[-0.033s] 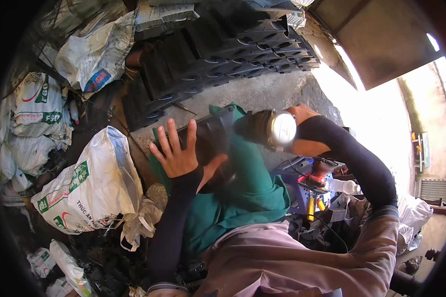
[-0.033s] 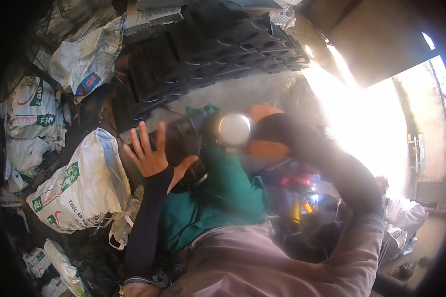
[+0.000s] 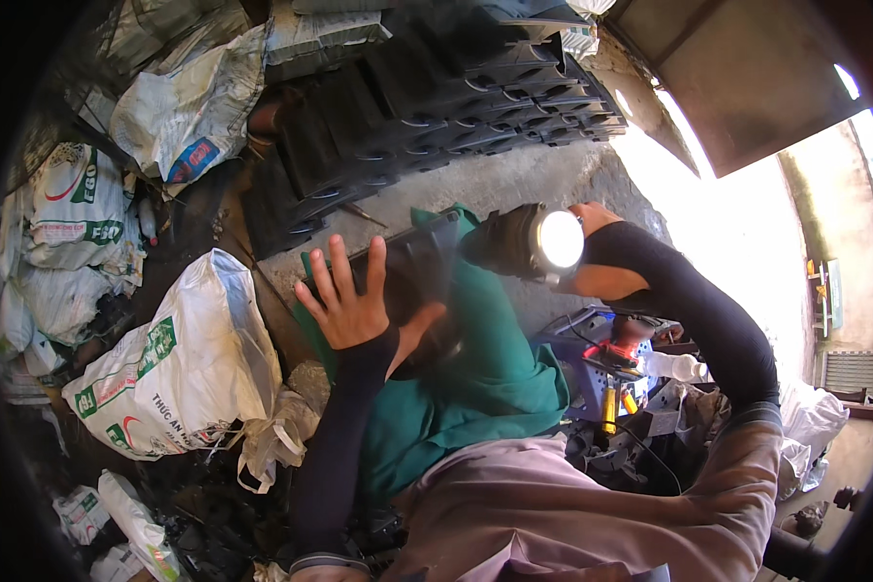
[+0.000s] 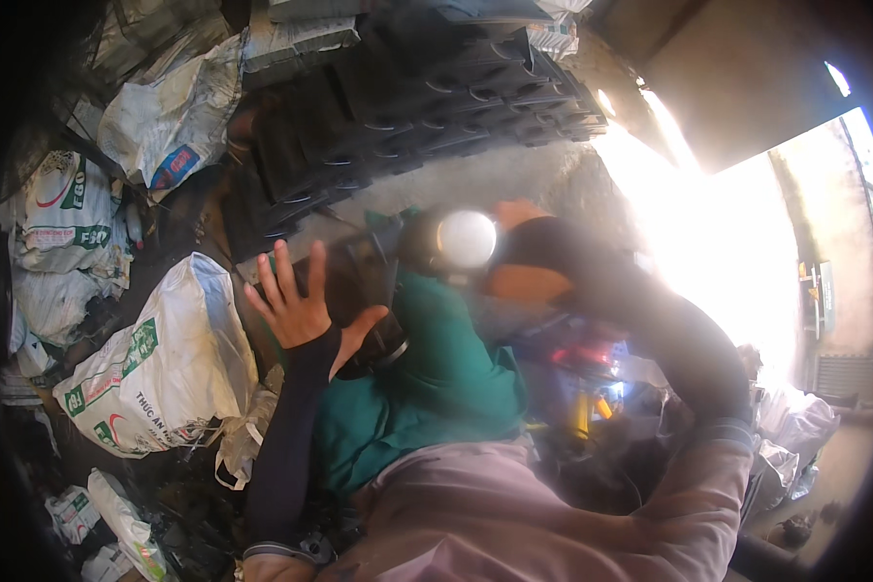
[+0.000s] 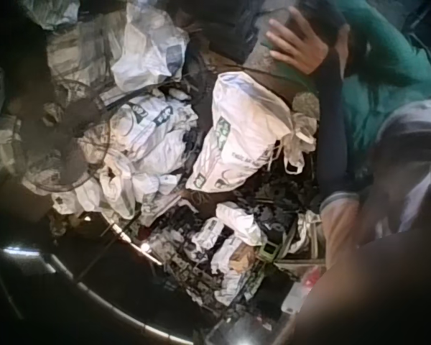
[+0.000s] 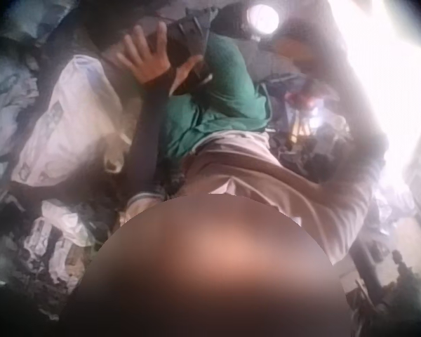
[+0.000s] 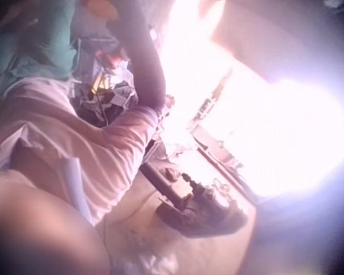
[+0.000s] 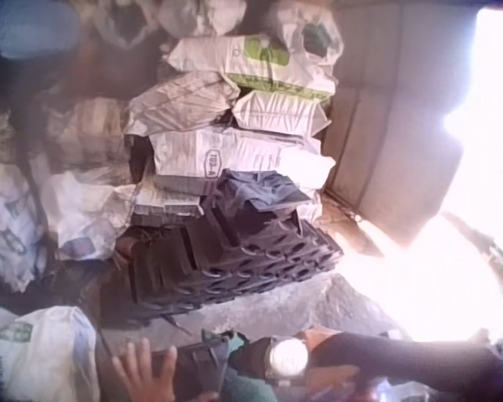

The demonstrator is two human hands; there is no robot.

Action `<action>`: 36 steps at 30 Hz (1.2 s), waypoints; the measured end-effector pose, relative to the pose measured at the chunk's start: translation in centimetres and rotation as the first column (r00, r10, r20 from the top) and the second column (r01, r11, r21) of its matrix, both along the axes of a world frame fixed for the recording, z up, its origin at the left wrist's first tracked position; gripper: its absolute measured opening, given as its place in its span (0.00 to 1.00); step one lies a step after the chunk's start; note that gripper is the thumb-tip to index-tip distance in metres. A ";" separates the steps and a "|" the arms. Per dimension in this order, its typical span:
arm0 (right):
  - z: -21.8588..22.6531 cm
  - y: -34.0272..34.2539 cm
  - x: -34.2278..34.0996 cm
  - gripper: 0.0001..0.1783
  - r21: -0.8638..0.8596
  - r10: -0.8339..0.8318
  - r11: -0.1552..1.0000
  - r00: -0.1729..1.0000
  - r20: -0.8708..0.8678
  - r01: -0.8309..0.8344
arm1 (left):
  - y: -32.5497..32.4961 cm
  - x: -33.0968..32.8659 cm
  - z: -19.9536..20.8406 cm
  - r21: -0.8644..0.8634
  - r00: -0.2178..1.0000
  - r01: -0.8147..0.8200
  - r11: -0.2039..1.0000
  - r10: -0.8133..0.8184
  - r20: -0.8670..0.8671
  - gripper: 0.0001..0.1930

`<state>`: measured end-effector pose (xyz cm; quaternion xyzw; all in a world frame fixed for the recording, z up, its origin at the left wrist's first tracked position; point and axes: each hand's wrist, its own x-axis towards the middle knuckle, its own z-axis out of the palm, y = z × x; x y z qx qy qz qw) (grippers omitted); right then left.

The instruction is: The person uses a cordless drill to deburr a black plastic part, then scrapes and sands the surface with a utility knife and sanding block. The person flips the part and continues sanding, then wipes the surface with a cloth.

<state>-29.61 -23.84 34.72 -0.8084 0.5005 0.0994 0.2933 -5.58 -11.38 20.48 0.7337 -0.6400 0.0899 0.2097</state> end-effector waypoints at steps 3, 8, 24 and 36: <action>0.5 0.8 -1.2 0.24 0.018 0.023 1.000 1.000 0.001 -0.023 | -0.1 -0.1 0.2 -0.040 1.000 0.008 0.999 -0.007 0.027 0.51; 2.2 3.0 -2.9 0.20 0.109 -0.052 0.993 0.998 0.032 0.049 | -0.7 -0.3 -0.3 -0.066 1.000 0.002 0.998 -0.001 0.018 0.51; -0.3 3.5 0.2 0.21 0.132 0.118 0.982 0.983 0.142 -0.136 | -0.4 -0.4 -1.1 -0.098 1.000 -0.012 0.995 0.012 -0.002 0.51; -0.2 5.8 -0.8 0.21 0.085 0.088 0.990 0.971 0.223 -0.110 | -0.3 -0.1 -0.4 -0.090 0.997 0.000 0.996 -0.007 -0.076 0.46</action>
